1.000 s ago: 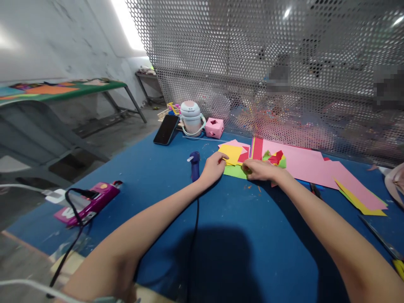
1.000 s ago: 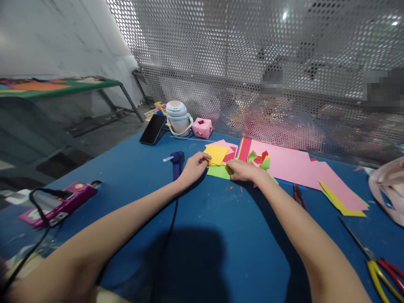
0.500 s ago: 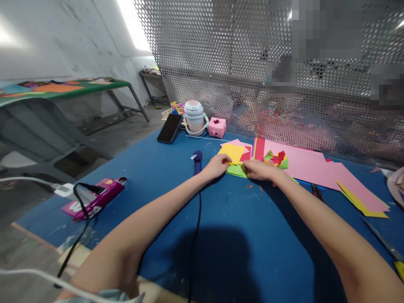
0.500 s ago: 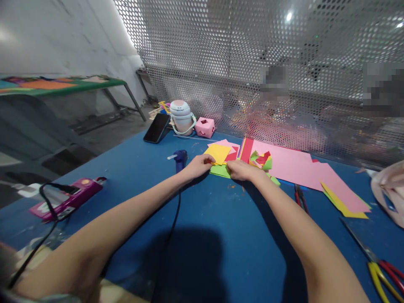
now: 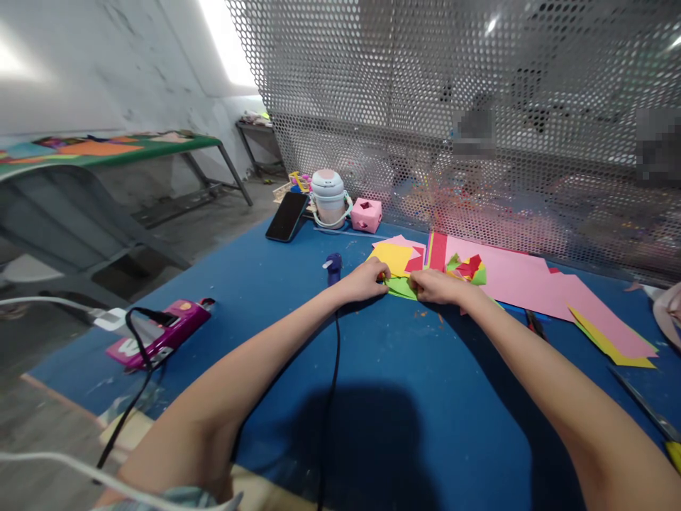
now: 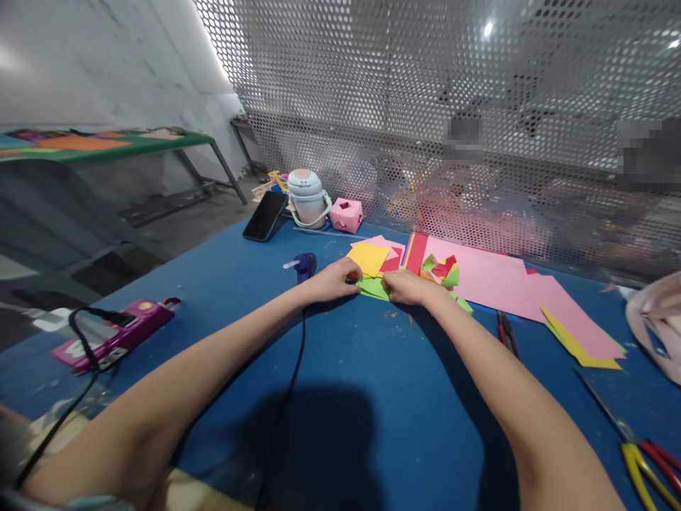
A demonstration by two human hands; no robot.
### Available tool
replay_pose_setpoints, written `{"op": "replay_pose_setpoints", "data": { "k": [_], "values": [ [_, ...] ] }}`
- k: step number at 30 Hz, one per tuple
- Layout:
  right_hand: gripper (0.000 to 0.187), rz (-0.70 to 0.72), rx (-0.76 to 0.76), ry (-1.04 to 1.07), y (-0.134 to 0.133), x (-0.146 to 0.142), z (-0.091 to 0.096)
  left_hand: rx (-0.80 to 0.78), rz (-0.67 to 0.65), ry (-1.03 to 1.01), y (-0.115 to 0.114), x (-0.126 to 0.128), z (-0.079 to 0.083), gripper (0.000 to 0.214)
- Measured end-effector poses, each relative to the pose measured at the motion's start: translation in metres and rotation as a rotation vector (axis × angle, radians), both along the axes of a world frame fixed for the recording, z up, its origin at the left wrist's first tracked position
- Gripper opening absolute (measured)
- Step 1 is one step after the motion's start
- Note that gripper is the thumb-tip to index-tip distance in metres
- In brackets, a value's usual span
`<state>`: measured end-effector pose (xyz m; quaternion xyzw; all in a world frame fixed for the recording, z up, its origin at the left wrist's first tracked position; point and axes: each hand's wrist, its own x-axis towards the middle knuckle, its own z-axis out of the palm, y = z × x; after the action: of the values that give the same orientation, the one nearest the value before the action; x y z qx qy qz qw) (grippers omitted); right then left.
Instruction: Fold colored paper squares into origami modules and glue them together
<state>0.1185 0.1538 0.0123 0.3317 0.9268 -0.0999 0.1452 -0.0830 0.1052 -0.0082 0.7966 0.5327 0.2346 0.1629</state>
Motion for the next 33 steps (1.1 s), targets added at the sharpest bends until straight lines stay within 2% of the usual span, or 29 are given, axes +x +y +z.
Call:
{"op": "replay_pose_setpoints", "data": {
  "k": [5, 8, 12, 16, 20, 26, 31, 33],
  "values": [
    [0.027, -0.002, 0.001, 0.066, 0.001, 0.002, -0.002, 0.028, 0.004, -0.031, -0.003, 0.004, 0.003, 0.012],
    [0.019, -0.009, 0.034, 0.158, -0.005, 0.003, 0.003, 0.047, 0.030, -0.062, -0.003, 0.005, 0.003, 0.013],
    [0.016, -0.032, 0.151, 0.332, -0.018, -0.001, 0.011, 0.047, 0.060, -0.113, 0.000, 0.003, 0.001, 0.012],
    [0.015, -0.031, 0.274, 0.467, -0.024, -0.004, 0.011, 0.019, 0.059, -0.142, 0.003, 0.000, -0.001, 0.012],
    [0.016, -0.037, 0.346, 0.614, -0.030, 0.002, 0.013, 0.011, 0.041, -0.120, -0.001, 0.003, -0.001, 0.022],
    [0.018, -0.058, 0.361, 0.786, -0.072, 0.036, 0.021, 0.033, -0.049, -0.038, -0.010, 0.009, -0.001, 0.028],
    [0.013, -0.302, 0.240, 0.925, -0.112, 0.072, 0.008, 0.088, -0.056, -0.068, -0.019, 0.021, 0.014, 0.032],
    [0.011, -0.348, 0.217, 0.930, -0.124, 0.084, -0.001, 0.095, -0.080, -0.093, -0.027, 0.031, 0.021, 0.031]
  ]
}}
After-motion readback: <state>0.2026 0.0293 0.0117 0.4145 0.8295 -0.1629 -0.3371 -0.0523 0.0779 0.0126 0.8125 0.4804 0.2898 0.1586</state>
